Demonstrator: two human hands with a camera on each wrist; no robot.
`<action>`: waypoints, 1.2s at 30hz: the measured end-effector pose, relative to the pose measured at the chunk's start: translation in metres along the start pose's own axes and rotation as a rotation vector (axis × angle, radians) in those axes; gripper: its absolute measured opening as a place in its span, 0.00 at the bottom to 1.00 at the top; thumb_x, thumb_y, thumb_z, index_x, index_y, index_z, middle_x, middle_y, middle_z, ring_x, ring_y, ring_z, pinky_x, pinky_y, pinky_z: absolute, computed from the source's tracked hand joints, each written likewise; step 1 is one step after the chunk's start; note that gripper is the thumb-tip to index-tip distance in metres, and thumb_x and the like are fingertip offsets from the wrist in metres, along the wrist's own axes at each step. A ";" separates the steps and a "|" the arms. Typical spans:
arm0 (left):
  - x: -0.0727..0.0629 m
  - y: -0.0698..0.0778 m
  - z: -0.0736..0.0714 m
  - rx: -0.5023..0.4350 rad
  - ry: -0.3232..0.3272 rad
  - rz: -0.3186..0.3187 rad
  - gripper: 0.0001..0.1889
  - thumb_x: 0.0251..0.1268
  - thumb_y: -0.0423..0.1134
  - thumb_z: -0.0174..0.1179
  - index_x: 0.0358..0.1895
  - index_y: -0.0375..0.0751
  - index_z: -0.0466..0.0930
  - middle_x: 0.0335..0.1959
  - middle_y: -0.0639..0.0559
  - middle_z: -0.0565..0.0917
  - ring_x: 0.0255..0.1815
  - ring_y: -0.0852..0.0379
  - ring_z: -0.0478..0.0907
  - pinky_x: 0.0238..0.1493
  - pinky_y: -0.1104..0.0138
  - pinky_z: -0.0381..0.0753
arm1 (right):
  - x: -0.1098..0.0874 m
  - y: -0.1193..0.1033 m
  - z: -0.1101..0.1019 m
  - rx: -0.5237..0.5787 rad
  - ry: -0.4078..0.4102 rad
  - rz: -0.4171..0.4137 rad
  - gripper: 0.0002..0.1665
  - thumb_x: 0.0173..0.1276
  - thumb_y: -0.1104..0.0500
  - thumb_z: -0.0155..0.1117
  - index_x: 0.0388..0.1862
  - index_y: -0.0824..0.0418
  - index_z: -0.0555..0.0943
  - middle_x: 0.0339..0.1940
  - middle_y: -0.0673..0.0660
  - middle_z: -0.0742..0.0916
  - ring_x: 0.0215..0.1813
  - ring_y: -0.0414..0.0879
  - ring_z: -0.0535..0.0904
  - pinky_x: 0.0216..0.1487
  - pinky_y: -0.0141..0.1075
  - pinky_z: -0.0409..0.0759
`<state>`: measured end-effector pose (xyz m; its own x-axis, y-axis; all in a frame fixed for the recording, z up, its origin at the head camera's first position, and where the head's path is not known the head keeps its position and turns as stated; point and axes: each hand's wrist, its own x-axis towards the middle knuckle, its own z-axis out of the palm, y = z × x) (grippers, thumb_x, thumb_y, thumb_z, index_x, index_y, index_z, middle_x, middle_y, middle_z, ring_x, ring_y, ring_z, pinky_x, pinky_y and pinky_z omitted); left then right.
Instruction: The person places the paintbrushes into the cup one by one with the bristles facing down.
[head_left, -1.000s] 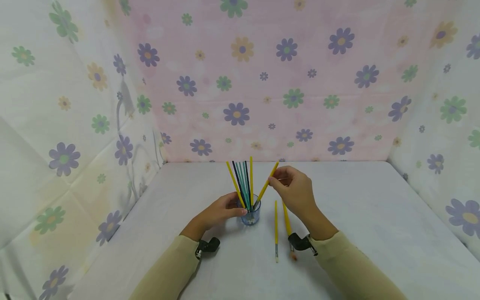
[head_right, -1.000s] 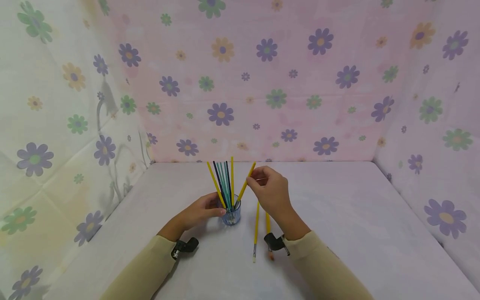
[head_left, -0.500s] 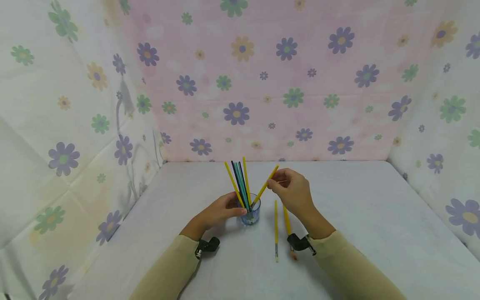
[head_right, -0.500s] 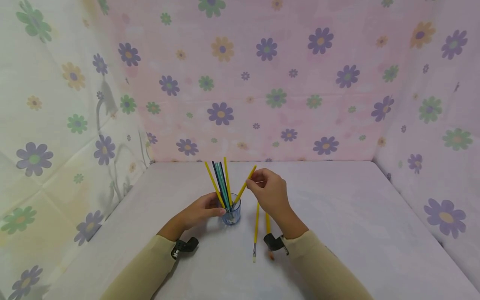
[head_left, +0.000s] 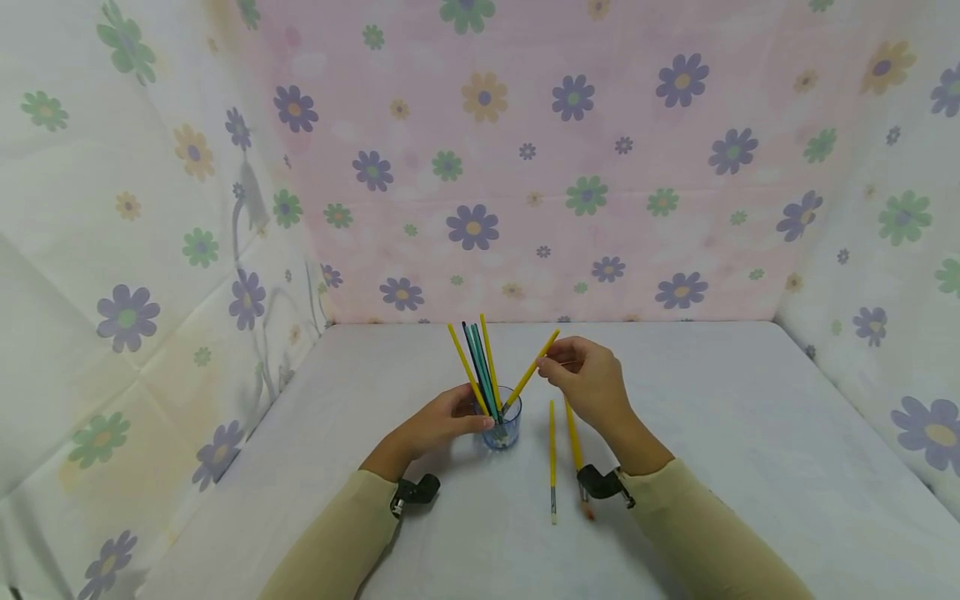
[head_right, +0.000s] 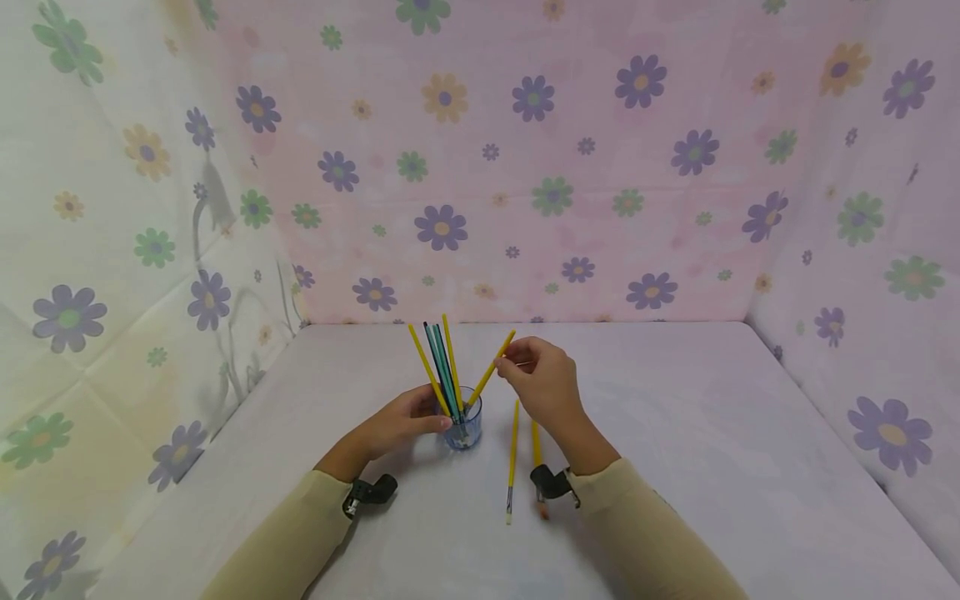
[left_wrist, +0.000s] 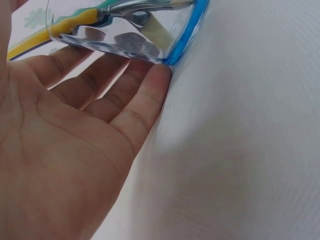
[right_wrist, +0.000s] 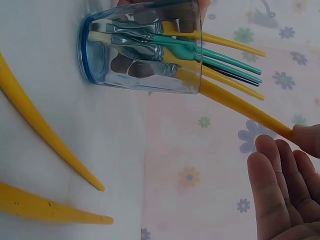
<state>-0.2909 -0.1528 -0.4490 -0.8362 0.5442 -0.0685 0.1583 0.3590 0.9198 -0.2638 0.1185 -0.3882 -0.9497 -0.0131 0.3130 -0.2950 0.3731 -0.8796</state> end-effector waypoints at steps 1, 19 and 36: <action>0.000 0.000 0.000 0.001 0.000 0.001 0.31 0.69 0.52 0.68 0.70 0.47 0.72 0.61 0.53 0.84 0.66 0.53 0.78 0.75 0.47 0.70 | 0.000 0.000 -0.001 0.000 0.002 0.000 0.12 0.71 0.53 0.72 0.48 0.57 0.84 0.41 0.52 0.91 0.41 0.44 0.90 0.42 0.35 0.89; -0.001 0.002 0.001 0.014 -0.001 0.005 0.29 0.69 0.51 0.68 0.69 0.49 0.73 0.60 0.55 0.84 0.66 0.54 0.78 0.76 0.48 0.69 | 0.004 0.010 -0.006 -0.035 0.014 0.019 0.11 0.72 0.51 0.71 0.45 0.56 0.85 0.39 0.53 0.91 0.40 0.44 0.90 0.41 0.35 0.89; -0.001 -0.001 0.000 0.017 -0.001 0.006 0.30 0.68 0.53 0.68 0.69 0.49 0.73 0.60 0.55 0.84 0.67 0.54 0.78 0.76 0.47 0.68 | 0.013 0.019 -0.019 -0.028 -0.015 0.147 0.16 0.71 0.51 0.72 0.50 0.59 0.85 0.45 0.59 0.91 0.43 0.49 0.91 0.42 0.38 0.90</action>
<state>-0.2898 -0.1536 -0.4495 -0.8348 0.5470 -0.0628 0.1727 0.3685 0.9134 -0.2799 0.1427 -0.3942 -0.9839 0.0302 0.1763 -0.1500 0.3981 -0.9050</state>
